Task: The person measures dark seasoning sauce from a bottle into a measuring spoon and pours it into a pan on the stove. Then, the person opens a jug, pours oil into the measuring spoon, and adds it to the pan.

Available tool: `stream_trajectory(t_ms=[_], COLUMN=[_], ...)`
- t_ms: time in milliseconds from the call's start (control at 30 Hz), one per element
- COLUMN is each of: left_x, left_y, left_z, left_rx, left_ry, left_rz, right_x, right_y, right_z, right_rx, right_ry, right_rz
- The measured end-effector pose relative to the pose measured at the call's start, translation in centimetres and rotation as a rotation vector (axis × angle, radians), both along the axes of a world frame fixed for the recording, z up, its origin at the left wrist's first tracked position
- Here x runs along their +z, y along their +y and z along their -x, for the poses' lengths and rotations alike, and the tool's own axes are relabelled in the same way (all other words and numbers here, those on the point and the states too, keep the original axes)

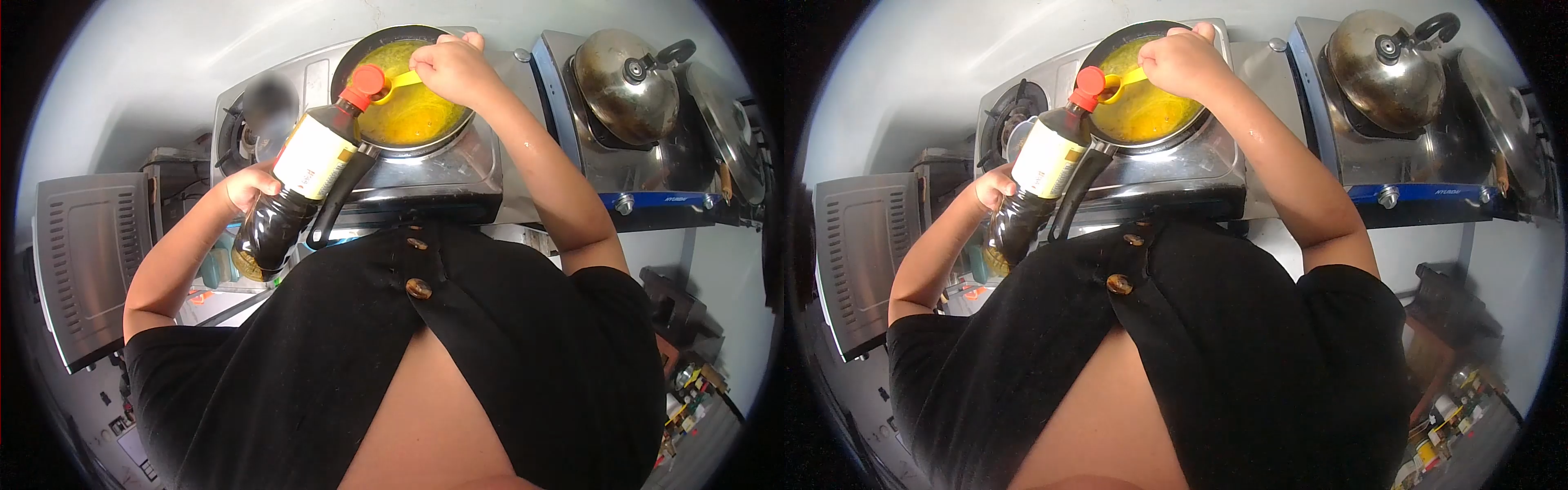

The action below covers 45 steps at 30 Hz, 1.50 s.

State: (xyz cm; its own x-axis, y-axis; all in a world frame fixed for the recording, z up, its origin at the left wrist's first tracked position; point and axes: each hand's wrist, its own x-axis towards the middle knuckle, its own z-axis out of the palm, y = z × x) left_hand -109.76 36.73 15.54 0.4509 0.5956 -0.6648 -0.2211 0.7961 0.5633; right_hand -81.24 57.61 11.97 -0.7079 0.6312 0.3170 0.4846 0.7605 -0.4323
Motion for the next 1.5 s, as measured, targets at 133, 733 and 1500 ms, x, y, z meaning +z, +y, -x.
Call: stream_trajectory(t_ms=[133,733,1500], left_x=[0.0,0.2,0.3], left_y=[0.0,0.5,0.0], left_z=[0.0,-0.4,-0.9], left_rx=[0.016,-0.069,-0.028], left_ry=[0.009,0.089,0.04], left_rz=[0.009,-0.098,-0.074], right_x=[-0.2,-0.6,-0.9], right_y=[0.1,0.1,0.4], right_z=[-0.1,0.0,-0.3], right_rx=[-0.011,-0.009,0.018], right_ry=[0.009,0.015,0.102], right_rz=[-0.014,-0.038,-0.122])
